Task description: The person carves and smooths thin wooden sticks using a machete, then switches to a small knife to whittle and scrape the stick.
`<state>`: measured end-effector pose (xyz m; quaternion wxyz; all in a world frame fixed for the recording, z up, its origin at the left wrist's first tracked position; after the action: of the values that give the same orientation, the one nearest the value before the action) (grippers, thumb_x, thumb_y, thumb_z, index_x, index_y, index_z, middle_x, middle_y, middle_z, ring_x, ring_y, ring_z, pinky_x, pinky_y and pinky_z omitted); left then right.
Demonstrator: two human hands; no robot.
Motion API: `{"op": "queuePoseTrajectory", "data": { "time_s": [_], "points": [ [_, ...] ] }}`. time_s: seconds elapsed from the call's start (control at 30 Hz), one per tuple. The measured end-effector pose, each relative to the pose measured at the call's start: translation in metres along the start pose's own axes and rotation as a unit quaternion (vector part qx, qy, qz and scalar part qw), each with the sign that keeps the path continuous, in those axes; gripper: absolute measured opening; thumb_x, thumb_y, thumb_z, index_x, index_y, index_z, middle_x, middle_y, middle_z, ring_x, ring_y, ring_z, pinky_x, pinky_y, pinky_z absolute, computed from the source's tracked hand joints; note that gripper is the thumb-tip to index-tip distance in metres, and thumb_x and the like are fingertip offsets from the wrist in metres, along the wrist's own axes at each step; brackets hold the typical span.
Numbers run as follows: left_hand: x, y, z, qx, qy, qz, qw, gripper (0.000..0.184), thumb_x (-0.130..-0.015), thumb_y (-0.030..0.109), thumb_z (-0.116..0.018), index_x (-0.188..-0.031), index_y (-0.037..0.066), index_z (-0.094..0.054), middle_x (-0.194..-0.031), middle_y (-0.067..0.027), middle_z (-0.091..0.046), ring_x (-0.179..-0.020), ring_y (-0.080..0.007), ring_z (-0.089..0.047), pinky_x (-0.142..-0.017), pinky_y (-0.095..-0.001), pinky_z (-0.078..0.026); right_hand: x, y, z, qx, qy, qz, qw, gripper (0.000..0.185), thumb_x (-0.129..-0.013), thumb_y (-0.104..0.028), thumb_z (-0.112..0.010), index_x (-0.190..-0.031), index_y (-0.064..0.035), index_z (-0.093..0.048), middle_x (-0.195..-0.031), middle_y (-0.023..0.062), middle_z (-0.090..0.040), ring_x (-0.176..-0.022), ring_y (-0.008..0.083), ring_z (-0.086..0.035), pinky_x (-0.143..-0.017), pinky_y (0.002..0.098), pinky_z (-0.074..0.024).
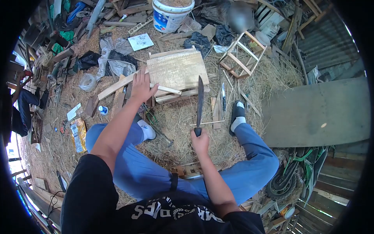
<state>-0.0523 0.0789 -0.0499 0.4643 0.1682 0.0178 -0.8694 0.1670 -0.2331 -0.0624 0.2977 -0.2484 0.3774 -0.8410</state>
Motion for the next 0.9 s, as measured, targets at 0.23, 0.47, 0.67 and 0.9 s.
{"op": "queuePoseTrajectory", "data": {
  "time_s": [0.23,0.47,0.67,0.9],
  "points": [
    [-0.026,0.041,0.0,0.006,-0.048,-0.036,0.998,0.076,-0.092,0.033,-0.061,-0.16,0.012,-0.037,-0.171,-0.025,-0.018,-0.157,-0.0444,-0.022,-0.129,-0.0559,-0.019,-0.017,-0.016,-0.002,-0.101,-0.12,-0.014,0.987,0.034,-0.098,-0.032,-0.076,-0.108,-0.0038,-0.058,-0.067,0.0022,-0.057,-0.054,0.0129,-0.054,-0.052,0.033,-0.0444],
    [-0.036,0.059,-0.029,0.017,-0.066,0.016,0.998,0.064,-0.106,0.035,-0.049,-0.164,0.013,-0.033,-0.173,-0.0214,-0.014,-0.159,-0.0402,-0.019,-0.13,-0.0544,-0.016,-0.027,-0.037,0.0,-0.233,-0.163,-0.008,0.959,0.019,-0.106,-0.023,-0.065,-0.109,-0.0059,-0.057,-0.069,-0.0023,-0.055,-0.052,0.0063,-0.05,-0.047,0.026,-0.0396],
    [-0.031,0.052,-0.036,0.007,-0.052,-0.006,0.999,0.067,-0.106,0.04,-0.049,-0.165,0.013,-0.03,-0.173,-0.0223,-0.016,-0.158,-0.0407,-0.02,-0.129,-0.0566,-0.017,-0.042,-0.01,-0.007,-0.191,-0.147,-0.072,0.968,0.037,-0.111,-0.041,-0.055,-0.099,-0.0064,-0.06,-0.062,-0.0016,-0.051,-0.044,0.0074,-0.044,-0.041,0.0251,-0.0336],
    [-0.044,0.053,-0.019,0.037,-0.053,0.011,0.998,0.07,-0.106,0.042,-0.052,-0.165,0.013,-0.03,-0.172,-0.0231,-0.017,-0.159,-0.0418,-0.02,-0.129,-0.0577,-0.015,-0.048,-0.016,0.009,-0.237,-0.235,-0.156,0.93,0.043,-0.111,-0.042,-0.053,-0.09,-0.0059,-0.061,-0.059,-0.0003,-0.051,-0.043,0.01,-0.044,-0.041,0.0278,-0.0347]
  ]
}}
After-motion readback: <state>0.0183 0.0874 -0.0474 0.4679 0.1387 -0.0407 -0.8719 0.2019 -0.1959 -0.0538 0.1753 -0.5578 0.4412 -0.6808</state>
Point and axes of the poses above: each hand's wrist, its own x-axis away from the middle knuckle, its own z-axis out of the back of the hand, y = z × x, the point moved 3 cm from there along -x, towards the middle knuckle
